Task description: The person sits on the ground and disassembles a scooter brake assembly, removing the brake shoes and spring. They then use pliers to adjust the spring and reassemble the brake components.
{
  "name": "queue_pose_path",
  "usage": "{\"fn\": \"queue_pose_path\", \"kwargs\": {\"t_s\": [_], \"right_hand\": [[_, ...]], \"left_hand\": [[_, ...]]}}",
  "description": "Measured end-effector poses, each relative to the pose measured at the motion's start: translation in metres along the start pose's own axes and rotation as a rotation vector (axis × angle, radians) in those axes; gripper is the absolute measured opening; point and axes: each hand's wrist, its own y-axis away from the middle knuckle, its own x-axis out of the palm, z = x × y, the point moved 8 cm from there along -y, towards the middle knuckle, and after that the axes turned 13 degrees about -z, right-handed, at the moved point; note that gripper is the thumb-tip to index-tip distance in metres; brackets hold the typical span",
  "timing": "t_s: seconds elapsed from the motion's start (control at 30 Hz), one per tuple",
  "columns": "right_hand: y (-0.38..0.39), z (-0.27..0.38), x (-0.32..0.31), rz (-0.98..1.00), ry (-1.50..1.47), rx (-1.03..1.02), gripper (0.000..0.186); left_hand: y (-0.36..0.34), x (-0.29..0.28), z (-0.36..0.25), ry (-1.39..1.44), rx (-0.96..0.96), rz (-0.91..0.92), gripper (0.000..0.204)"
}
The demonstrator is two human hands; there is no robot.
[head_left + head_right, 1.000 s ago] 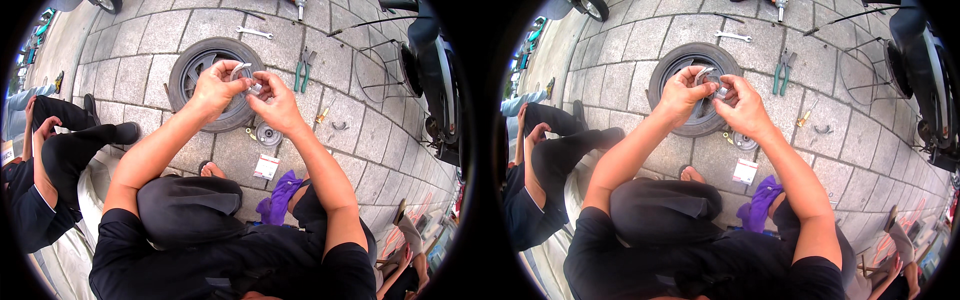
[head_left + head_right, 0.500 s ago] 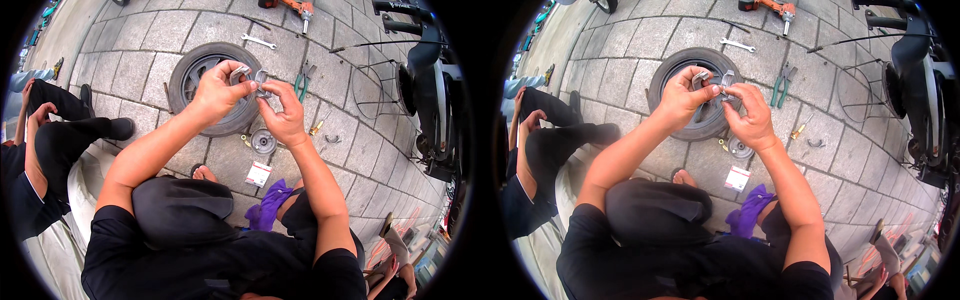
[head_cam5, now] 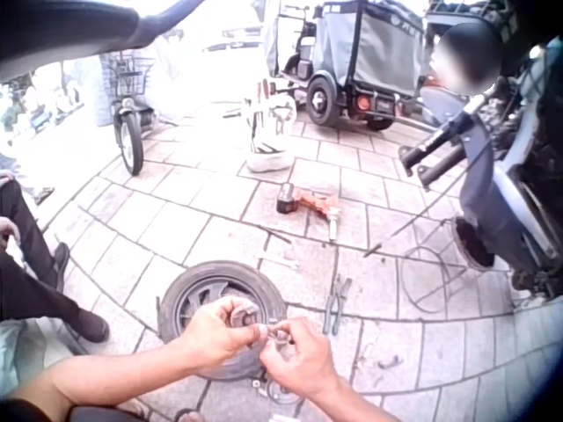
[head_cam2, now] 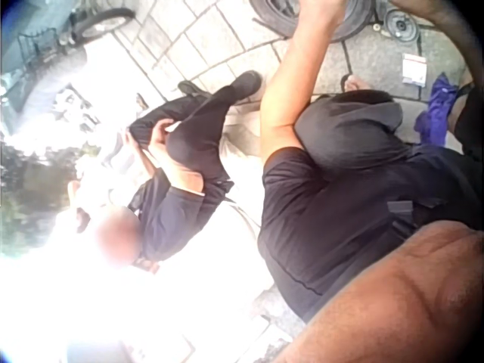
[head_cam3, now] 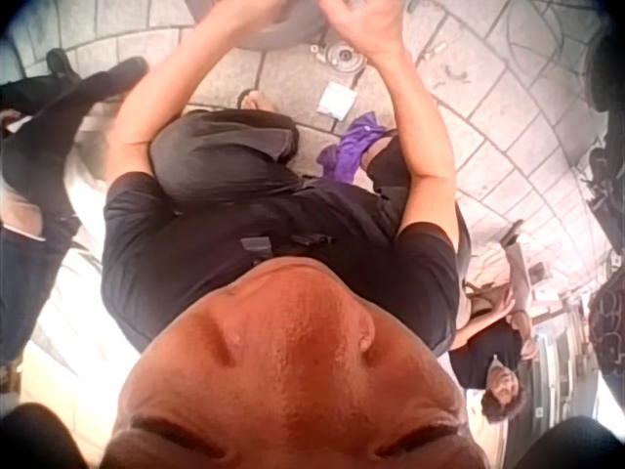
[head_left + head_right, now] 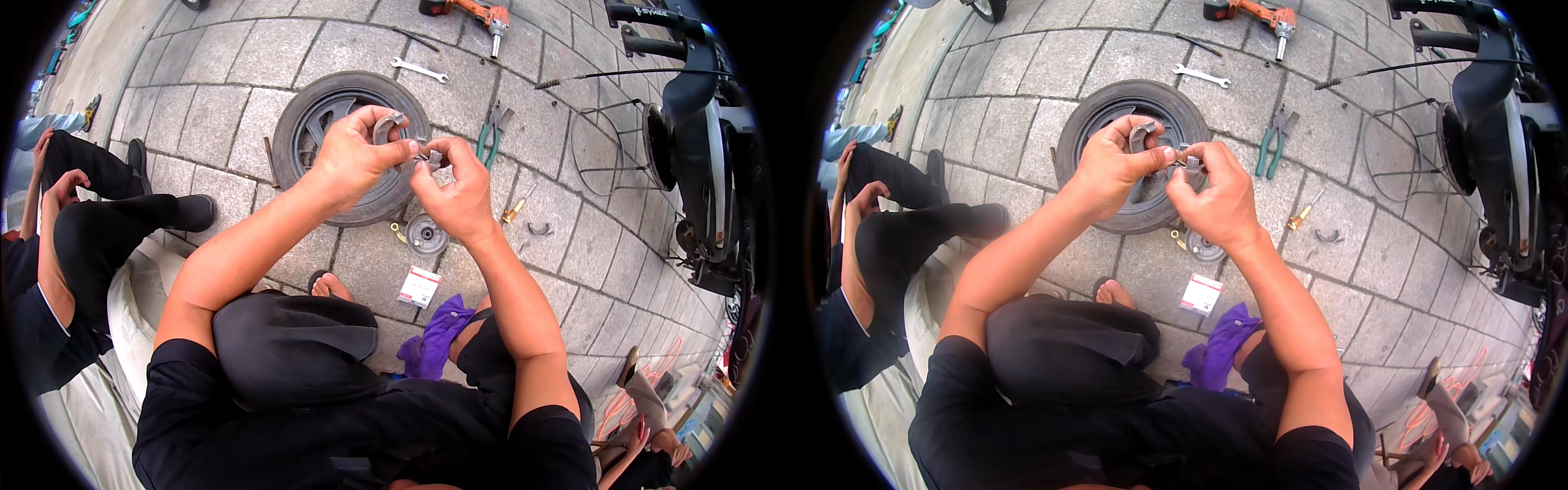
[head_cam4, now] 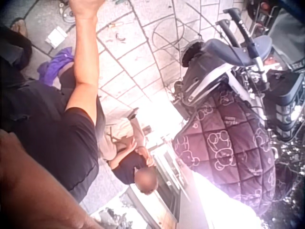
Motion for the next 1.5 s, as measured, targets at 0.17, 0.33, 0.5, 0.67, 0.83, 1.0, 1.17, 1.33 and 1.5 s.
{"fn": "queue_pose_path", "kwargs": {"t_s": [0.17, 0.33, 0.5, 0.67, 0.83, 1.0, 1.17, 1.33, 1.5], "right_hand": [[-0.008, 0.024, -0.005, -0.05, 0.227, -0.232, 0.019], [-0.013, 0.022, -0.007, 0.035, 0.28, -0.247, 0.019], [-0.021, -0.025, -0.007, 0.223, 0.031, 0.257, 0.013], [-0.02, -0.041, 0.006, 0.422, -0.205, 0.425, 0.01], [-0.018, -0.057, 0.008, 0.507, -0.261, 0.514, 0.014], [-0.012, -0.056, 0.016, 0.541, -0.479, 0.687, 0.02], [-0.011, -0.07, 0.021, 0.61, -0.464, 0.763, 0.023], [-0.009, -0.07, 0.021, 0.613, -0.511, 0.822, 0.024], [-0.011, -0.072, 0.024, 0.59, -0.47, 0.768, 0.026]], "left_hand": [[0.001, 0.003, 0.004, 0.006, -0.036, 0.018, 0.034], [0.002, 0.007, 0.011, -0.041, -0.11, 0.06, 0.036], [0.006, 0.013, 0.021, -0.004, -0.202, 0.11, 0.038], [0.003, 0.012, 0.033, -0.047, -0.114, 0.197, 0.044], [0.004, 0.014, 0.026, -0.105, -0.054, 0.179, 0.045], [0.005, 0.015, 0.023, -0.165, -0.007, 0.203, 0.046], [0.007, 0.014, 0.022, -0.208, 0.001, 0.238, 0.048], [0.012, 0.016, 0.014, -0.207, -0.02, 0.235, 0.046], [0.005, 0.01, 0.018, -0.16, -0.131, 0.252, 0.043]]}}
